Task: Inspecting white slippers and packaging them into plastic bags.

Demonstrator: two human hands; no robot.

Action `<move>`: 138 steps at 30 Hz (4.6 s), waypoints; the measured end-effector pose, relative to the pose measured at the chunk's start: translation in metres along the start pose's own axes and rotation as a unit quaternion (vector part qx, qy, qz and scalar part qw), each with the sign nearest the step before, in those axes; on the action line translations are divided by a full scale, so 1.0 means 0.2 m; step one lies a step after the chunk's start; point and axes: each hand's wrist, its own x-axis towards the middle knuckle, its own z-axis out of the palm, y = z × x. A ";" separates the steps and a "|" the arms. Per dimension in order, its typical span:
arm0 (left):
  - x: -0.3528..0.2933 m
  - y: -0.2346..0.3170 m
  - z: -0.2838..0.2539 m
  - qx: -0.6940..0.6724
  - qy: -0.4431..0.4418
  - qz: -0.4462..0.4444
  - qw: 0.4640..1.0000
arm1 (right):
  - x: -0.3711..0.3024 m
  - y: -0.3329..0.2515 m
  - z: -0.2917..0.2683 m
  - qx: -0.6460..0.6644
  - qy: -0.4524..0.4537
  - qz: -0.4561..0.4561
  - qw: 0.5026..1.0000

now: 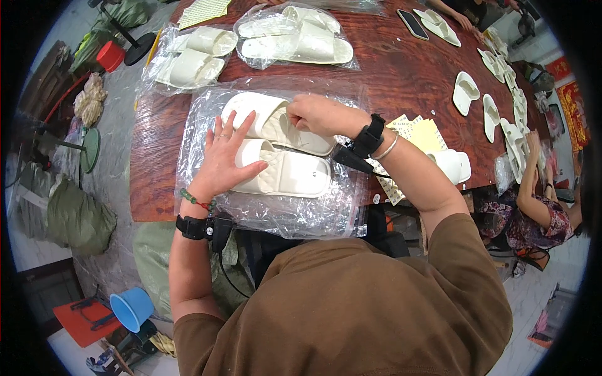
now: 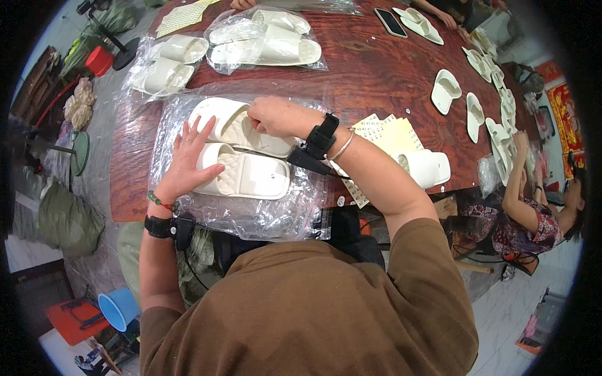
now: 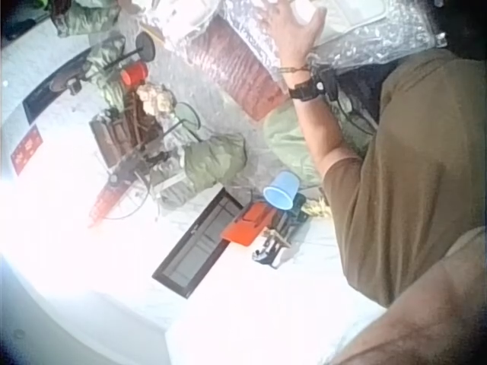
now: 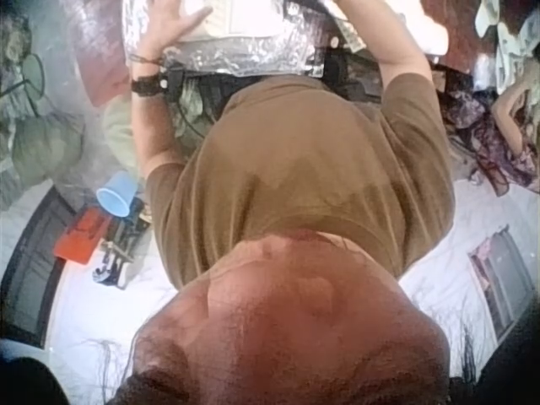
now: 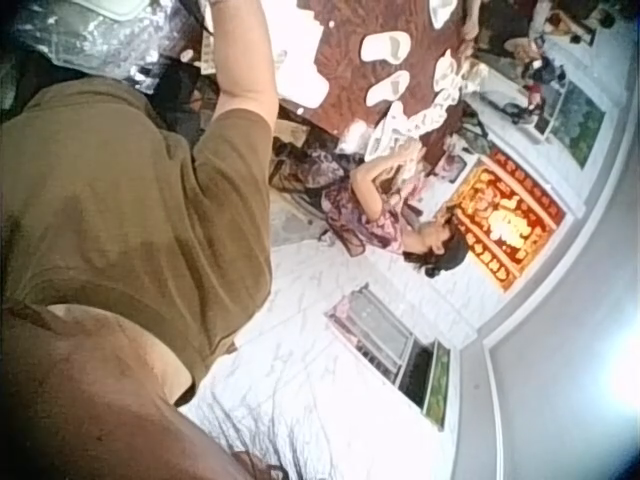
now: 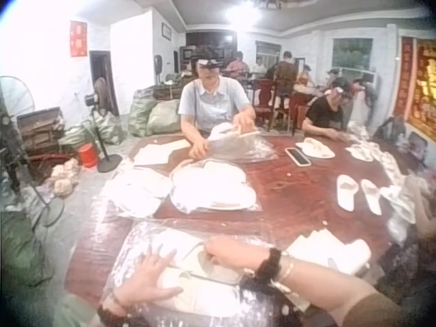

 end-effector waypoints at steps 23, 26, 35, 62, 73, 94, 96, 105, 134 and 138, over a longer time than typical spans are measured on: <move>0.03 -0.01 0.00 -0.005 0.007 0.002 1.000 | -0.03 0.02 -0.01 0.015 0.062 -0.042 0.997; 0.03 0.00 0.00 -0.004 0.005 0.000 1.000 | -0.01 0.00 -0.01 -0.018 0.051 -0.036 0.998; 0.03 -0.03 0.03 -0.001 0.039 0.020 0.999 | 0.00 0.01 0.00 -0.057 0.036 -0.083 0.994; 0.03 -0.03 0.01 -0.001 0.014 0.005 1.000 | -0.30 0.08 -0.07 -0.036 -0.063 -0.013 0.997; 0.02 -0.02 0.01 -0.002 0.013 0.002 1.000 | -0.32 0.11 -0.03 0.119 0.035 0.130 0.984; 0.03 -0.05 0.03 -0.015 0.039 0.022 0.999 | -0.36 0.02 -0.13 -0.012 0.025 0.005 1.000; 0.03 -0.04 0.03 -0.018 0.041 0.025 0.999 | -0.35 -0.08 -0.15 -0.011 0.065 -0.080 0.995; 0.03 -0.04 0.03 -0.009 0.045 0.025 0.999 | -0.32 -0.24 0.00 0.013 -0.060 -0.142 0.988; 0.03 -0.04 0.03 -0.002 0.042 0.022 0.999 | -0.31 -0.22 0.06 -0.079 -0.077 -0.164 0.980; 0.02 -0.04 0.03 0.001 0.043 0.018 0.999 | -0.32 -0.23 0.01 0.006 -0.119 -0.112 0.986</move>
